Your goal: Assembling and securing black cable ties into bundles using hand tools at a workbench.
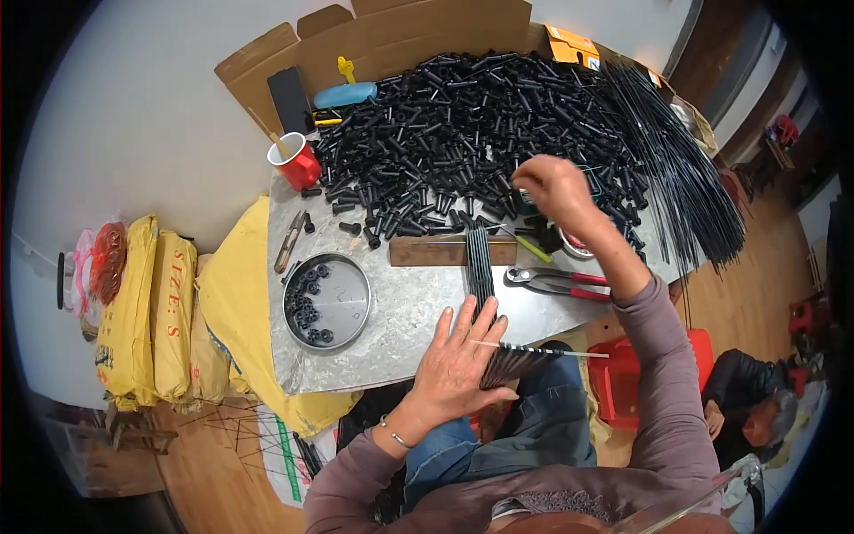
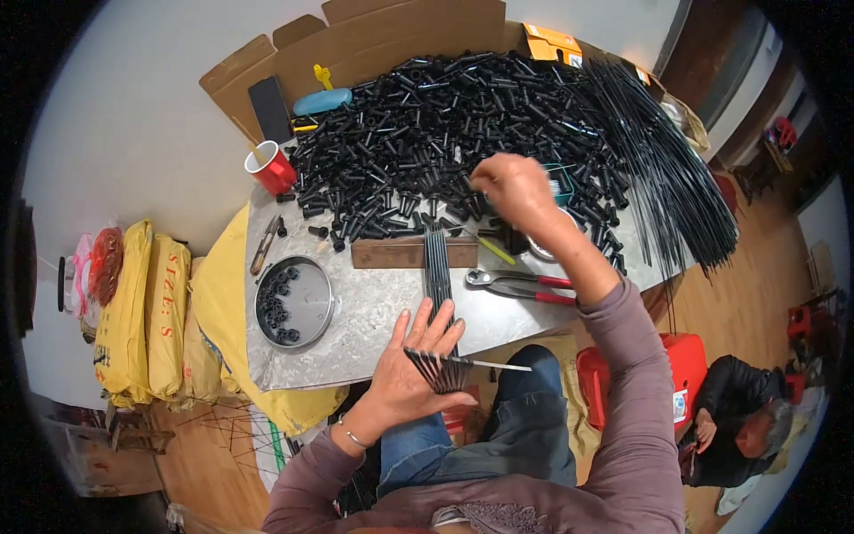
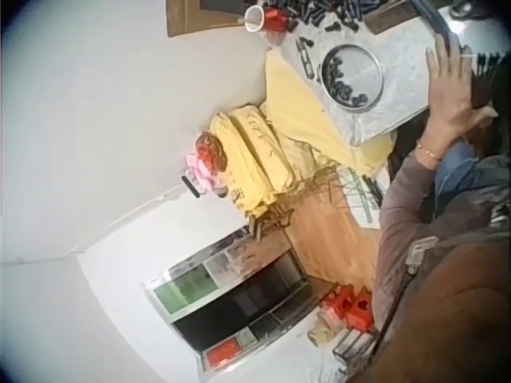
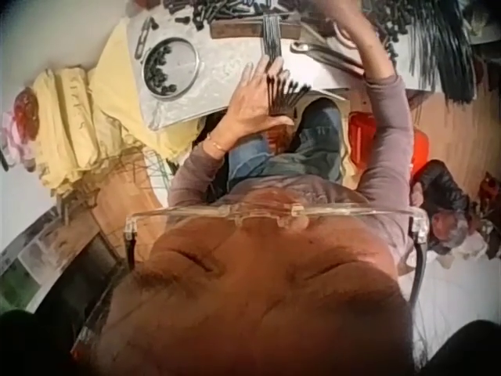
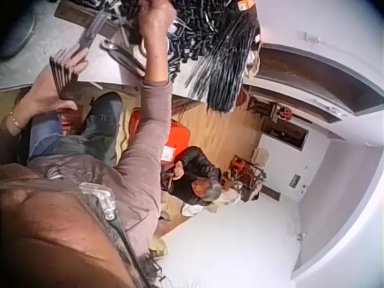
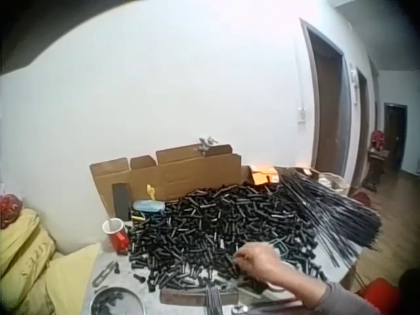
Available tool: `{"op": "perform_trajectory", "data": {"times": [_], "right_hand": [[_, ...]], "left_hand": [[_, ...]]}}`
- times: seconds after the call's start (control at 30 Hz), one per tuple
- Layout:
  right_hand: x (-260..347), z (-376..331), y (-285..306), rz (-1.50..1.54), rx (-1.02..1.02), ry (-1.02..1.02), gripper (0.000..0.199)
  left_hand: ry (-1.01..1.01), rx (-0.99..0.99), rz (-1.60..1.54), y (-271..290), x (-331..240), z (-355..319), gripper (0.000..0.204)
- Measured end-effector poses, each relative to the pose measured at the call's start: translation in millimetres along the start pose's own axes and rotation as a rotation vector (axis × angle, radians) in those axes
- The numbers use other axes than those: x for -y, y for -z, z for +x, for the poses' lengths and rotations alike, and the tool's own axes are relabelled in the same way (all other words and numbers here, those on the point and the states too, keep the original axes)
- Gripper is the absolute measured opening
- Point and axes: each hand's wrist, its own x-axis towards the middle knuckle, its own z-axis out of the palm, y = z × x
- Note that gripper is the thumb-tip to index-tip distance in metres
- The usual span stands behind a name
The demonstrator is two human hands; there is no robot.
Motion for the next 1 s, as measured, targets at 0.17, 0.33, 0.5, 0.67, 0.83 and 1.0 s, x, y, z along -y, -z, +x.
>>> {"op": "perform_trajectory", "data": {"times": [0.17, 0.33, 0.5, 0.67, 0.83, 1.0], "right_hand": [[-45, -7, 22, -0.300, 0.039, -0.223, 0.011], [-44, -9, 23, -0.333, 0.133, -0.193, 0.009], [-42, -9, 31, -0.312, 0.020, -0.109, 0.006], [-33, -10, 34, -0.318, -0.075, 0.002, 0.005], [4, -16, 17, -0.020, 0.009, 0.171, 0.005], [13, -38, 10, 0.031, 0.248, 0.158, 0.010]], "left_hand": [[0.013, 0.029, 0.002, -1, -8, -4, 0.096], [0.019, 0.031, 0.003, -4, -7, -4, 0.097], [0.043, 0.034, 0.020, -4, -10, -7, 0.097], [0.047, 0.042, 0.023, -4, -14, -6, 0.097], [0.056, 0.042, 0.021, -3, -14, -7, 0.097], [0.053, 0.056, 0.023, -3, -15, -6, 0.097]]}}
